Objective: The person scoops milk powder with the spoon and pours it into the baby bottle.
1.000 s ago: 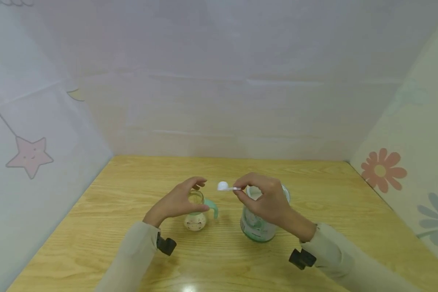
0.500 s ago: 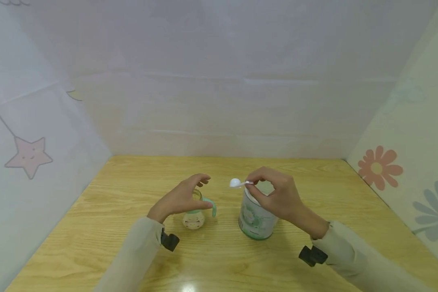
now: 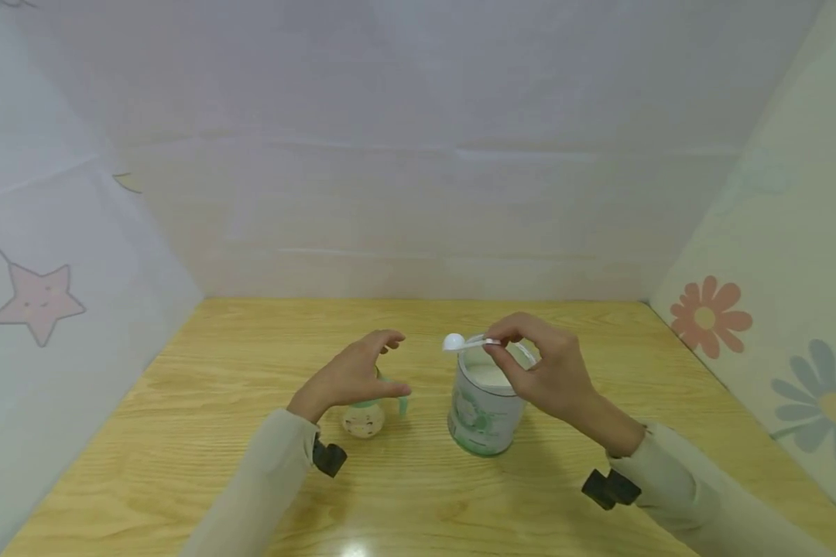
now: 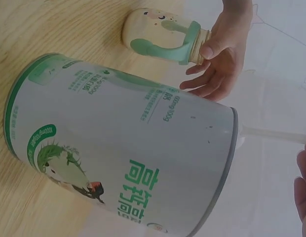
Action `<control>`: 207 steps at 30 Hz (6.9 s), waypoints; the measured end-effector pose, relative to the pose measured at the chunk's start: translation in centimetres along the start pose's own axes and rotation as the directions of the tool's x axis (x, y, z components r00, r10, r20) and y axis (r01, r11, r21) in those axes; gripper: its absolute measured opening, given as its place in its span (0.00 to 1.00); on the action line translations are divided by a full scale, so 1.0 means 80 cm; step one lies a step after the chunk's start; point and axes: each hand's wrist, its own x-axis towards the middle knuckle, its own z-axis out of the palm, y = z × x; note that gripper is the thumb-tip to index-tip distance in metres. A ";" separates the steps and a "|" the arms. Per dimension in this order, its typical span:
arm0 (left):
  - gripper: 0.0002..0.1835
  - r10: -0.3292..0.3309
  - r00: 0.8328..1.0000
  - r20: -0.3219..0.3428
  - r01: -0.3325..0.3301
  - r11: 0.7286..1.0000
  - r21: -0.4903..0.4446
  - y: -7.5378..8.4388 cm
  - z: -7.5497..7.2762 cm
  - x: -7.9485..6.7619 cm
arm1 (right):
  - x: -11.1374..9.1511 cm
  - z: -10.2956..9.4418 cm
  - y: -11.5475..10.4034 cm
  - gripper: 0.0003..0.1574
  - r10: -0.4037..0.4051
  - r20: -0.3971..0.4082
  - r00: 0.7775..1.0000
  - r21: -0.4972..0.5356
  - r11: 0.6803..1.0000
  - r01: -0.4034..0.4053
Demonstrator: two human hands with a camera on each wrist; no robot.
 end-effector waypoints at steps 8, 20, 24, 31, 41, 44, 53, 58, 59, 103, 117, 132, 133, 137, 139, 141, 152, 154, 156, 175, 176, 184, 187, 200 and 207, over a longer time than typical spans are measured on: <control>0.42 -0.005 1.000 -0.002 0.005 1.000 0.015 0.004 0.000 0.008 | -0.001 -0.011 0.002 0.16 0.038 -0.017 0.999 -0.016 0.999 -0.038; 0.44 0.012 1.000 0.008 -0.012 1.000 -0.016 0.025 0.006 0.022 | -0.005 -0.016 0.007 0.19 0.048 -0.023 0.999 -0.052 0.997 -0.049; 0.44 0.023 1.000 0.012 -0.022 0.999 -0.041 0.032 0.012 0.028 | -0.007 -0.017 0.010 0.03 0.041 -0.026 0.999 -0.070 0.997 -0.042; 0.46 0.017 0.999 0.032 -0.014 0.994 -0.105 0.038 0.030 0.037 | -0.012 -0.018 0.016 0.18 0.050 -0.029 0.998 -0.125 0.991 -0.054; 0.49 0.038 0.998 0.041 -0.032 0.989 -0.143 0.041 0.054 0.046 | -0.023 -0.020 0.029 0.14 0.091 -0.006 0.996 -0.172 0.981 -0.090; 0.50 0.029 0.998 0.047 -0.021 0.988 -0.154 0.043 0.059 0.048 | -0.025 -0.019 0.031 0.14 0.105 -0.002 0.995 -0.177 0.979 -0.103; 0.50 0.041 0.999 0.036 -0.034 0.985 -0.168 0.048 0.068 0.049 | -0.030 -0.015 0.037 0.13 0.132 0.019 0.991 -0.180 0.975 -0.126; 0.49 0.045 0.999 0.031 -0.039 0.981 -0.188 0.049 0.073 0.049 | -0.032 -0.012 0.039 0.13 0.153 0.032 0.988 -0.180 0.973 -0.145; 0.49 0.044 0.999 0.028 -0.037 0.980 -0.194 0.049 0.074 0.049 | -0.033 -0.011 0.040 0.13 0.157 0.034 0.987 -0.179 0.973 -0.149; 0.52 0.095 0.993 -0.065 -0.109 0.953 -0.281 0.038 0.123 0.044 | -0.045 0.002 0.050 0.08 0.267 0.069 0.961 -0.225 0.943 -0.245; 0.52 0.088 0.994 -0.064 -0.102 0.958 -0.269 0.037 0.122 0.044 | -0.047 0.008 0.050 0.06 0.293 0.096 0.951 -0.191 0.943 -0.272; 0.52 0.067 0.996 -0.058 -0.080 0.964 -0.255 0.039 0.120 0.043 | -0.046 0.008 0.042 0.03 0.376 0.149 0.914 -0.125 0.925 -0.360; 0.52 0.068 0.996 -0.057 -0.080 0.964 -0.255 0.039 0.120 0.042 | -0.046 0.008 0.041 0.03 0.380 0.153 0.912 -0.124 0.923 -0.364; 0.52 0.057 0.997 -0.054 -0.069 0.967 -0.245 0.040 0.119 0.042 | -0.046 0.007 0.040 0.03 0.399 0.172 0.900 -0.122 0.916 -0.383; 0.52 0.053 0.997 -0.055 -0.065 0.970 -0.235 0.041 0.118 0.042 | -0.046 0.007 0.040 0.02 0.412 0.186 0.892 -0.120 0.910 -0.396; 0.52 0.048 0.997 -0.054 -0.060 0.971 -0.230 0.040 0.118 0.043 | -0.045 0.007 0.039 0.01 0.429 0.204 0.880 -0.119 0.903 -0.413; 0.52 0.044 0.998 -0.054 -0.056 0.972 -0.226 0.040 0.118 0.044 | -0.035 0.002 0.032 0.02 0.503 0.316 0.805 -0.118 0.862 -0.492; 0.52 0.045 0.998 -0.053 -0.056 0.973 -0.225 0.040 0.118 0.043 | -0.035 0.000 0.032 0.02 0.505 0.324 0.800 -0.121 0.861 -0.494; 0.52 0.047 0.998 -0.050 -0.057 0.973 -0.222 0.041 0.117 0.043 | -0.034 -0.002 0.034 0.03 0.506 0.325 0.799 -0.127 0.861 -0.493; 0.52 0.064 0.997 -0.046 -0.073 0.967 -0.244 0.042 0.114 0.040 | -0.019 -0.017 0.034 0.02 0.503 0.210 0.839 -0.172 0.863 -0.474; 0.53 0.060 0.997 -0.045 -0.070 0.967 -0.244 0.042 0.114 0.040 | -0.018 -0.018 0.034 0.02 0.501 0.205 0.841 -0.171 0.864 -0.473; 0.53 0.039 0.998 -0.041 -0.047 0.968 -0.247 0.042 0.114 0.040 | -0.012 -0.024 0.032 0.02 0.478 0.181 0.859 -0.147 0.877 -0.457; 0.53 0.039 0.998 -0.042 -0.048 0.968 -0.247 0.042 0.114 0.041 | -0.010 -0.026 0.031 0.03 0.478 0.180 0.860 -0.130 0.878 -0.460; 0.52 0.073 0.996 -0.052 -0.083 0.972 -0.220 0.045 0.104 0.039 | 0.002 -0.032 0.036 0.04 0.435 0.165 0.885 -0.076 0.900 -0.429; 0.53 0.023 0.999 -0.048 -0.032 0.981 -0.193 0.049 0.091 0.037 | 0.009 -0.034 0.041 0.04 0.415 0.135 0.899 -0.073 0.910 -0.409</control>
